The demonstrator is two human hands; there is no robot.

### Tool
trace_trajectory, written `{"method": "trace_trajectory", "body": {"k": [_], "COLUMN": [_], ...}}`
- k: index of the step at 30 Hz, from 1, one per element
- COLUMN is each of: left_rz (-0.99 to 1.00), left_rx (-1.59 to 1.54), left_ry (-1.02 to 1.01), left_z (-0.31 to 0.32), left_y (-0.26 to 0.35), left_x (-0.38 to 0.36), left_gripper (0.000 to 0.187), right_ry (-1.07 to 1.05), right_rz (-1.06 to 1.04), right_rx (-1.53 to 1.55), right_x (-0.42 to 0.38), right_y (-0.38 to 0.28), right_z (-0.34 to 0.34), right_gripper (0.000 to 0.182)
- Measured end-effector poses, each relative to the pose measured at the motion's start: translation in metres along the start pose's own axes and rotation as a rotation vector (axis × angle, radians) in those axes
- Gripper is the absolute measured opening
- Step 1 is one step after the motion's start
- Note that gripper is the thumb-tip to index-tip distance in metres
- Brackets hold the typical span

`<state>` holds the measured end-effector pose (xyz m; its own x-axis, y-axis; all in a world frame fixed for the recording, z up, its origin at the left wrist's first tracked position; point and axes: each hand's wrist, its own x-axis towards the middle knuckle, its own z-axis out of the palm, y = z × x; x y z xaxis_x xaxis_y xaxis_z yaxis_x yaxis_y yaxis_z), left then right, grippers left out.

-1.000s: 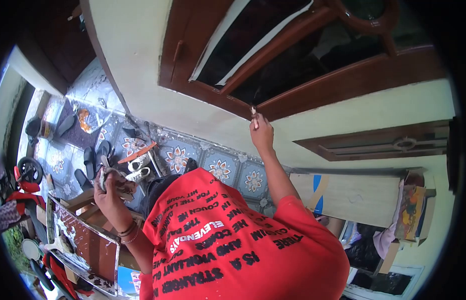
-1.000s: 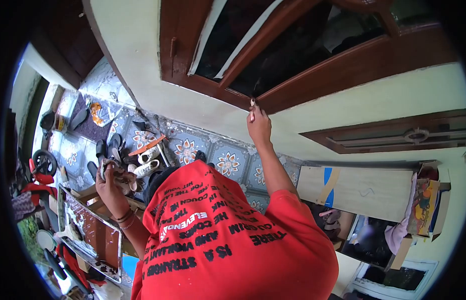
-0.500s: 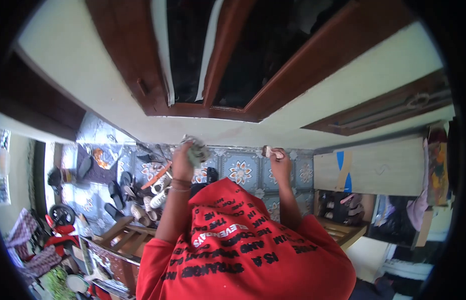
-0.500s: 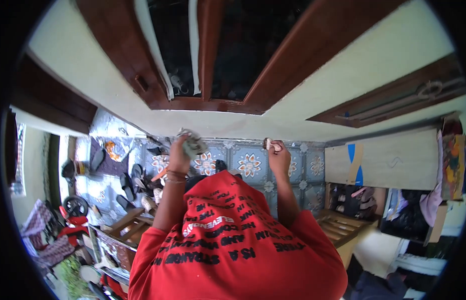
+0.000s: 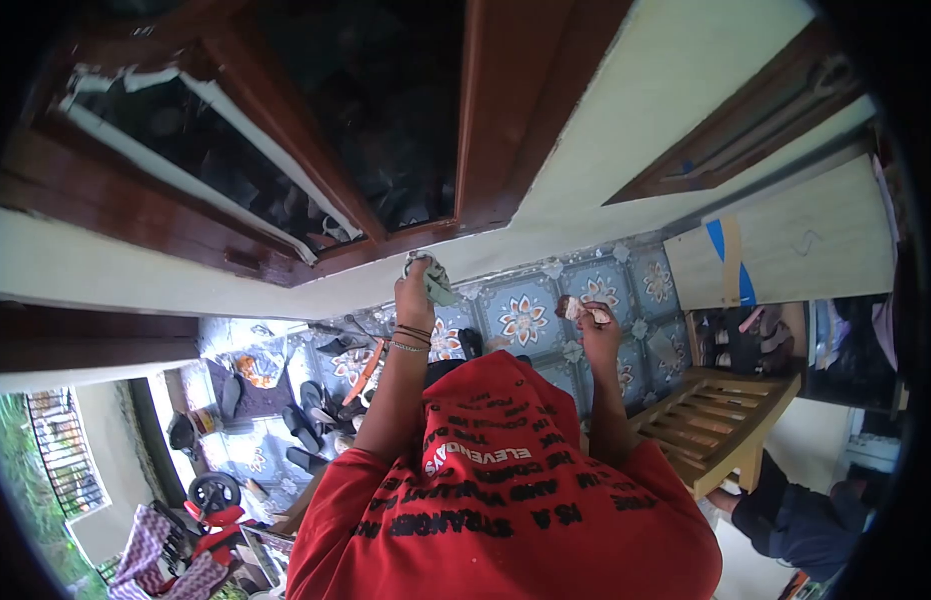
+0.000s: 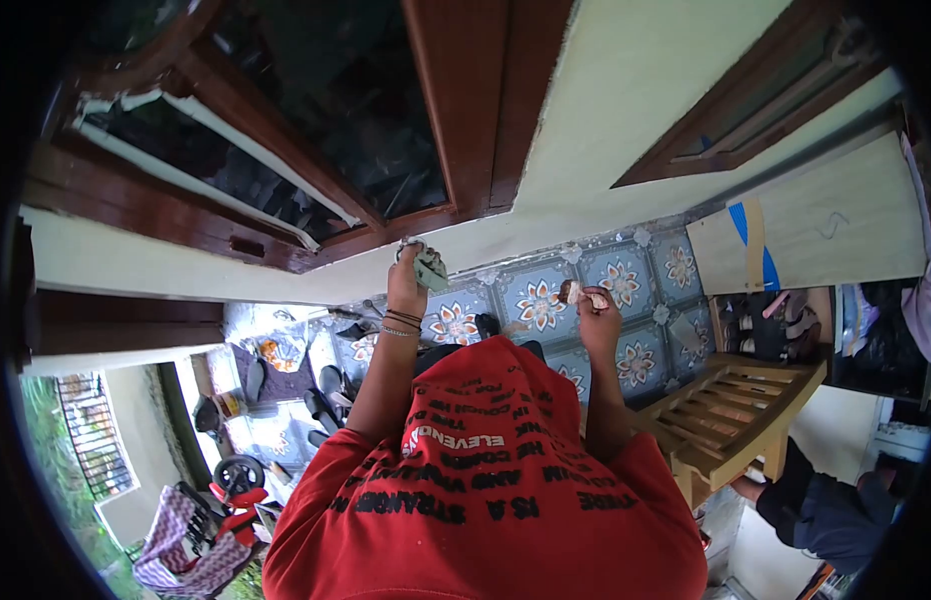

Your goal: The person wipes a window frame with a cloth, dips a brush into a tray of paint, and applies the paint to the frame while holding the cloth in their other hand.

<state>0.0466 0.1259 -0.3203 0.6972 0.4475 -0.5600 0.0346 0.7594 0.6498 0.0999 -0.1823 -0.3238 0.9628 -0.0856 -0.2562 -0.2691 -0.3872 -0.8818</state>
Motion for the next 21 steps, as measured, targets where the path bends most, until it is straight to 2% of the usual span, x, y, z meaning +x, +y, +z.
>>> {"method": "trace_trajectory", "body": {"k": [4,6,7,9,10,11,14,19,21], "left_rz": [-0.002,0.008,0.005,0.052,-0.013,-0.012,-0.013,-0.015,0.018], "left_rx": [-0.033,0.028,0.044,-0.013,-0.114,-0.109,-0.316,-0.276,-0.229], "left_ry": [0.004,0.119,0.118,0.056,0.101,0.1,0.127,0.086,0.197], "left_z": [0.01,-0.004,-0.009,-0.018,-0.03,-0.035,-0.054,-0.076,-0.075], "left_y": [0.003,0.001,0.002,0.007,0.007,0.008,0.015,0.029,0.033], "left_x": [-0.005,-0.003,-0.007,-0.016,-0.012,-0.015,-0.029,-0.07,-0.085], "left_gripper": [0.018,0.016,0.016,0.02,0.025,0.025,0.029,0.027,0.028], "right_ry": [0.011,-0.133,-0.227,-0.332,-0.365,-0.371,-0.357,-0.253,-0.264], "right_rz": [0.028,-0.193,-0.176,0.005,-0.057,-0.086,-0.093,-0.034,0.001], "right_rx": [0.139,0.221,0.355,0.602,0.657,0.708,0.732,0.789,0.808], "right_x": [-0.002,-0.008,-0.012,-0.012,-0.011,-0.01,-0.012,-0.012,-0.014], "right_y": [-0.021,-0.039,-0.051,-0.063,-0.066,-0.067,-0.077,-0.082,-0.077], "right_z": [0.011,0.029,0.043,0.076,0.094,0.114,0.152,0.177,0.186], "right_gripper": [0.013,0.017,0.018,0.023,0.022,0.017,0.016,0.015,0.014]}}
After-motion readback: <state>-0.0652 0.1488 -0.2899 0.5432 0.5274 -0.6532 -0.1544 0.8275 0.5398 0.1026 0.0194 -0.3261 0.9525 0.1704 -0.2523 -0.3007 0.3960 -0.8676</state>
